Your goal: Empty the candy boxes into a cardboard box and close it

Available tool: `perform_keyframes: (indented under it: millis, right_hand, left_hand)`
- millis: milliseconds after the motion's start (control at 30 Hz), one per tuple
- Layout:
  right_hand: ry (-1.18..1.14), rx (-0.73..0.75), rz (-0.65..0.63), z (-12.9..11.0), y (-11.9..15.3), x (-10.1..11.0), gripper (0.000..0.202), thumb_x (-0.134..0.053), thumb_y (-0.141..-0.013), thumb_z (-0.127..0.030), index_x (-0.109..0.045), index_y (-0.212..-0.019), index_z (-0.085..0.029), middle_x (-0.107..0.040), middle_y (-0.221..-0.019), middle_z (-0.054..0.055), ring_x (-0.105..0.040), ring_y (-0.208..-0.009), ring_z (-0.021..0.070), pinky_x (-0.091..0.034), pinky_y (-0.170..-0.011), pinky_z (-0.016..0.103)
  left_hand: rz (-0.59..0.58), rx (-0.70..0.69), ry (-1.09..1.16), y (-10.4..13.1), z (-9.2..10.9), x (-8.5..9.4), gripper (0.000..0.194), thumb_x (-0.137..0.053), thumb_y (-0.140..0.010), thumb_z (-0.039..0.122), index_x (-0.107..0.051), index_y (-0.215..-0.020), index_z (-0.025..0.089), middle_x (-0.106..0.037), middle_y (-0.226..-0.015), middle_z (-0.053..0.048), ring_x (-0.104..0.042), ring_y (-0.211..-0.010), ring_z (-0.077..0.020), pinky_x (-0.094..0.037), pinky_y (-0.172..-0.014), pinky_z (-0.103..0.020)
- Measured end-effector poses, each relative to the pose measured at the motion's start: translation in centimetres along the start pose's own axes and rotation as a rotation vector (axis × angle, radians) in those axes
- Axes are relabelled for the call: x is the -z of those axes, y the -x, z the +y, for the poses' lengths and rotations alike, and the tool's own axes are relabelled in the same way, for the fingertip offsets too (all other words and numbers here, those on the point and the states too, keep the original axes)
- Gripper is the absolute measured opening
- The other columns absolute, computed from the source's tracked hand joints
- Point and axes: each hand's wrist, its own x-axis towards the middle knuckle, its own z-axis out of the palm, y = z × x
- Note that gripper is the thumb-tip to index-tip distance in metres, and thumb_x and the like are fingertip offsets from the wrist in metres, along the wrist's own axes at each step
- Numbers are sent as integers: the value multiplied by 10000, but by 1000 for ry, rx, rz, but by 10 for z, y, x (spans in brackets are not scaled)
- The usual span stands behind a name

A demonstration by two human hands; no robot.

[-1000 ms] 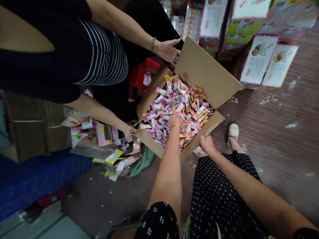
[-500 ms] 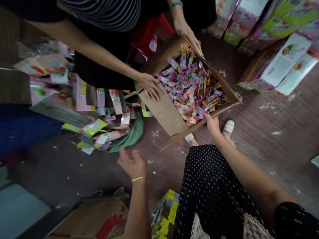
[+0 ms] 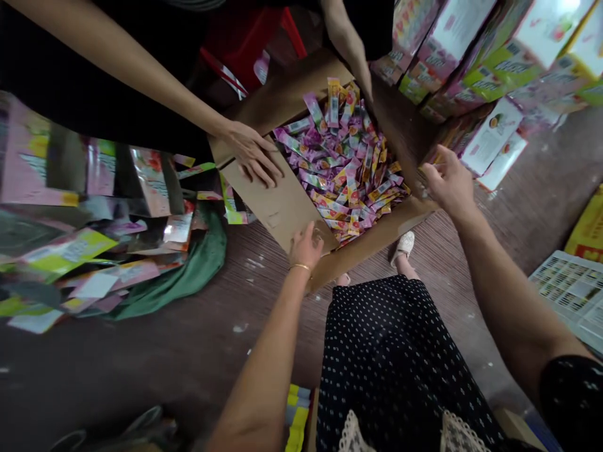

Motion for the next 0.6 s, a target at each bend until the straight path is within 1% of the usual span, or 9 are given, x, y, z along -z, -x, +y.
perform_keyframes:
  millis: [67,133,167,267,333,367,433,500,600]
  right_hand:
    - [46,37,-122,-11,-20,-3,698,-578,-935,-521,-515,-1500,-116,-714,-1133,166,-676,-1058,301,-533,-996,494]
    - [56,91,-291,-27,-26,-14,672,-599,-945,-496,-530,-1500,-124,-720,-1152,153,-687,-1043,280,-545,-996,470]
    - [67,121,-389,-37,-25,-21,661,-603,-953,-479,-522,-1513,-140,-710,-1206,148,-687,-1071,272,-545,-1014,456]
    - [206,196,-649,-65,-17,-48,705,-622,-960,-436,-441,-1581,-156,-586,-1451,166,-622,-1272,285,-502,-1120,422]
    - [336,226,-704,-74,-14,-69,769,-617,-962,-434,-359,-1624,-139,-432,-1590,193,-552,-1372,321,-462,-1169,434]
    - [378,241,-694,-76,-14,-79,787,-602,-967,-441,-323,-1637,-136,-364,-1629,203,-533,-1390,341,-451,-1175,454]
    - [397,294,-642,-73,-16,-97,805,-565,-975,-461,-275,-1648,-129,-298,-1657,218,-511,-1400,379,-431,-1175,511]
    - [383,362,-622,-67,-14,-112,792,-529,-979,-454,-271,-1641,-104,-314,-1645,230,-449,-1443,412,-397,-1180,563]
    - [401,471,-694,-67,-1,-129,747,-505,-958,-386,-320,-1618,-88,-329,-1646,204,-271,-1540,443,-358,-1188,600]
  left_hand:
    - [21,-165,-3,9,16,-3,753,-662,-942,400,-358,-1627,324,-413,-1526,-163,-538,-1347,-339,-490,-1120,-447]
    - [-31,-348,-25,5,42,-7,809,-711,-912,416,-332,-1626,382,-342,-1585,-128,-552,-1321,-330,-519,-1081,-445]
    - [-65,-390,-47,-4,57,-9,793,-690,-931,407,-321,-1631,375,-322,-1597,-135,-545,-1331,-334,-516,-1082,-451]
    - [-85,-404,-118,-43,103,-16,596,-500,-1033,335,-380,-1615,290,-389,-1535,-190,-512,-1369,-351,-495,-1083,-471]
    - [-46,-384,-78,-66,121,-20,515,-414,-1053,279,-456,-1565,246,-506,-1419,-193,-562,-1314,-338,-511,-1041,-454]
    - [-10,-389,-16,-74,125,-22,489,-411,-1049,248,-493,-1530,226,-550,-1379,-182,-585,-1287,-319,-513,-1034,-431]
    - [75,-342,154,-79,120,-25,424,-454,-1029,218,-569,-1434,168,-641,-1282,-163,-639,-1210,-280,-517,-1014,-376]
    - [144,-198,309,-75,106,-25,329,-490,-1010,229,-659,-1259,96,-716,-1127,-160,-693,-1091,-263,-537,-940,-324]
    - [228,86,428,-70,86,-17,289,-496,-999,255,-707,-1019,57,-743,-998,-180,-727,-973,-262,-545,-850,-291]
